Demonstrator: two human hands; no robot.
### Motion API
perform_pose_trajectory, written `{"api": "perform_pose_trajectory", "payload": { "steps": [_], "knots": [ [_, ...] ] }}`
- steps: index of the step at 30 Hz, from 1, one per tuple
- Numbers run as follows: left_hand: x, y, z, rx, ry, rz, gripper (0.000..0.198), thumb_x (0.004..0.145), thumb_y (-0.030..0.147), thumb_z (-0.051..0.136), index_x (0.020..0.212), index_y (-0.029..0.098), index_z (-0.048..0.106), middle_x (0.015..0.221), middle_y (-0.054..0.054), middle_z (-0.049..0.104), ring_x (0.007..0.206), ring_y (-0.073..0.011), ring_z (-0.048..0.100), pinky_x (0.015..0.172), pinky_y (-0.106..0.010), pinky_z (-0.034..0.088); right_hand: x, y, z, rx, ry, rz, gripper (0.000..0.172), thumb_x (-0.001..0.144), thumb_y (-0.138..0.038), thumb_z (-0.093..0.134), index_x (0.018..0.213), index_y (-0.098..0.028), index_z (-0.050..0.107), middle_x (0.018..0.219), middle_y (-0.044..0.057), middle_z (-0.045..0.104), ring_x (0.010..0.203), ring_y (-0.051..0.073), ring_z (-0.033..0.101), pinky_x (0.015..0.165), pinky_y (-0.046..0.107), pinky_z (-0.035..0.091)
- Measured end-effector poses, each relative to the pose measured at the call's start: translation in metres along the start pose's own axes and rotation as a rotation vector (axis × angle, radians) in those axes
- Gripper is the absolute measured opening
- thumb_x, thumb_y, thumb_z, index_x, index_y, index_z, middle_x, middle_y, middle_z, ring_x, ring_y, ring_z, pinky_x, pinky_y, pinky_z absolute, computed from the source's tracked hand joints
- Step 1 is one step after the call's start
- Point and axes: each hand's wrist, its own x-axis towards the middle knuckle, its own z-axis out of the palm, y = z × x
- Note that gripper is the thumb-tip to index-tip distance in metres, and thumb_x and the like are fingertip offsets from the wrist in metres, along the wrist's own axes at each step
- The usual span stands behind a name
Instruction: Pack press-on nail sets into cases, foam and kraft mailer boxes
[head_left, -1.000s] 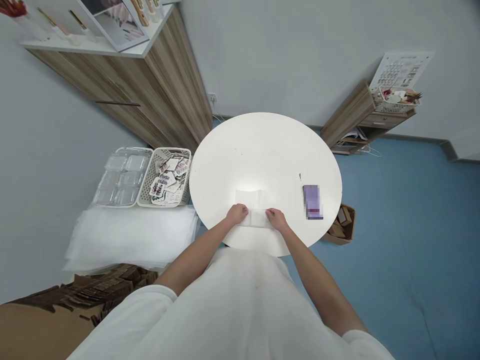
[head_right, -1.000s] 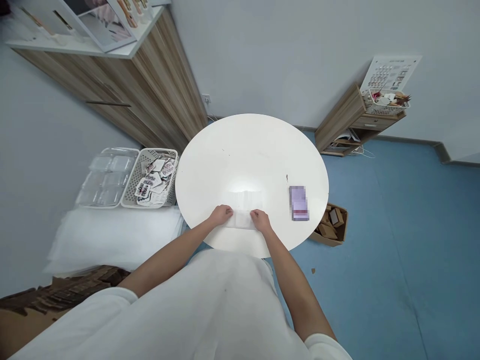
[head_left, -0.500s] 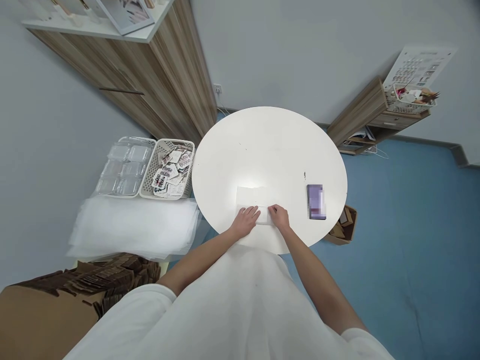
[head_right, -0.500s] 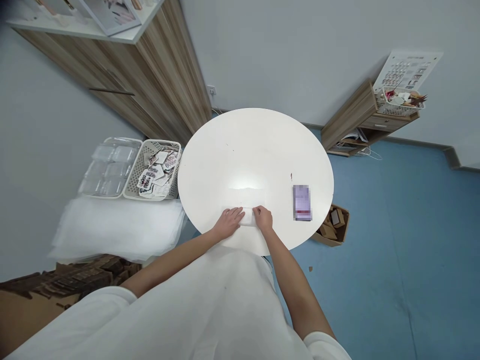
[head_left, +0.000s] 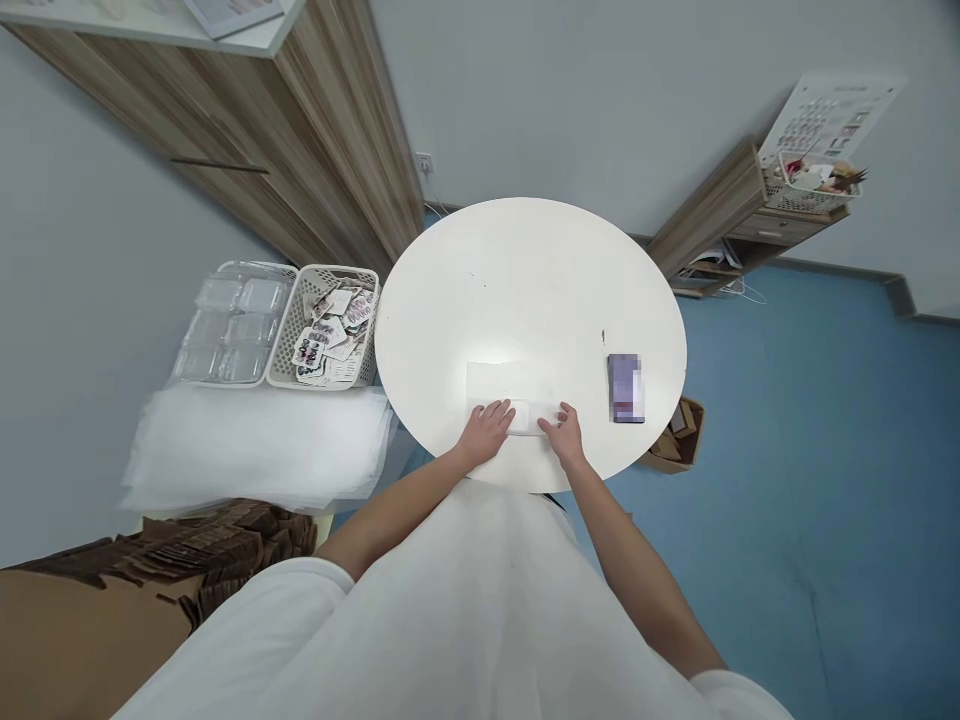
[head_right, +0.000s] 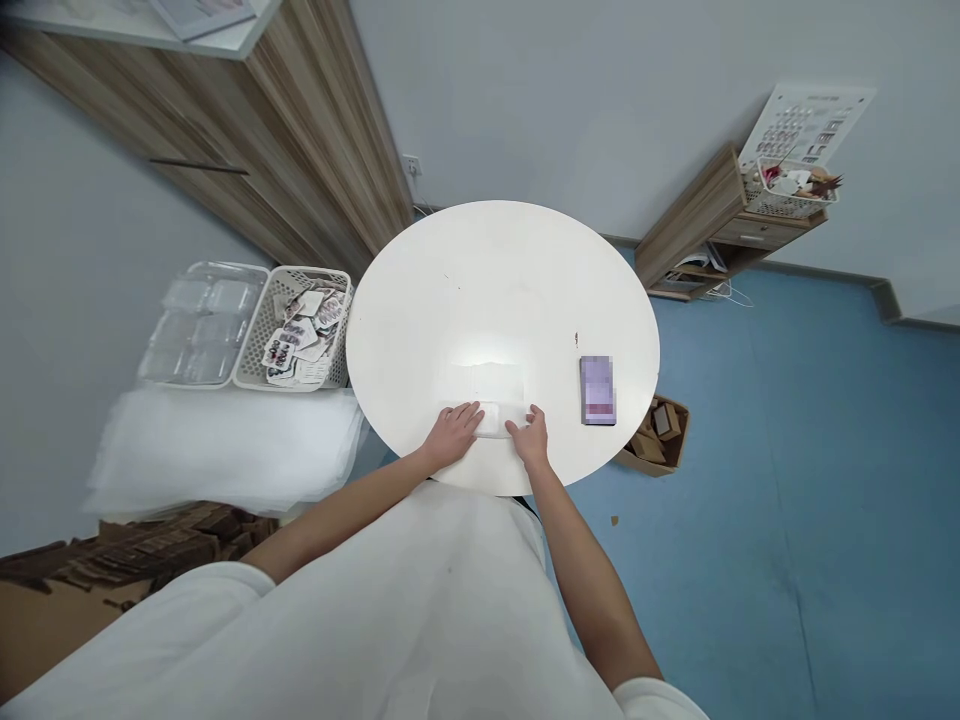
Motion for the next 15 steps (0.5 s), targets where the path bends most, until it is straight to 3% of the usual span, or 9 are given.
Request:
{"api": "perform_pose_trajectory", "payload": {
  "steps": [5,10,15],
  "knots": [
    [0.000,-0.001,0.001,-0.017,-0.007,0.002,0.047,0.082,0.023,0.039,0.129,0.020,0.034,0.139,-0.009,0.032,0.125,-0.0248,0.031,0.093,-0.042,0.028,0.004,-0.002,-0.002,-0.044,-0.096,-0.021,0.056,0.062,-0.041,0.061,0.113,-0.020,0.050,0.109,0.008,0.055,0.100,0.023,0.052,0.083,0.034,0.042],
    [0.001,0.000,0.002,-0.041,-0.013,-0.011,0.049,0.081,0.024,0.042,0.129,0.021,0.034,0.139,-0.009,0.032,0.124,-0.0255,0.031,0.094,-0.042,0.028,-0.006,0.000,0.002,-0.086,-0.007,-0.095,0.038,0.063,-0.040,0.059,0.098,-0.023,0.058,0.121,0.009,0.042,0.116,0.026,0.038,0.092,0.038,0.036],
    [0.001,0.000,0.003,-0.038,0.006,-0.015,0.048,0.082,0.024,0.042,0.129,0.021,0.034,0.139,-0.009,0.032,0.124,-0.0254,0.032,0.093,-0.041,0.028,-0.010,0.004,0.007,0.094,0.025,-0.027,0.061,0.062,-0.043,0.061,0.116,-0.022,0.041,0.122,0.011,0.043,0.100,0.020,0.052,0.080,0.030,0.045]
  ]
}}
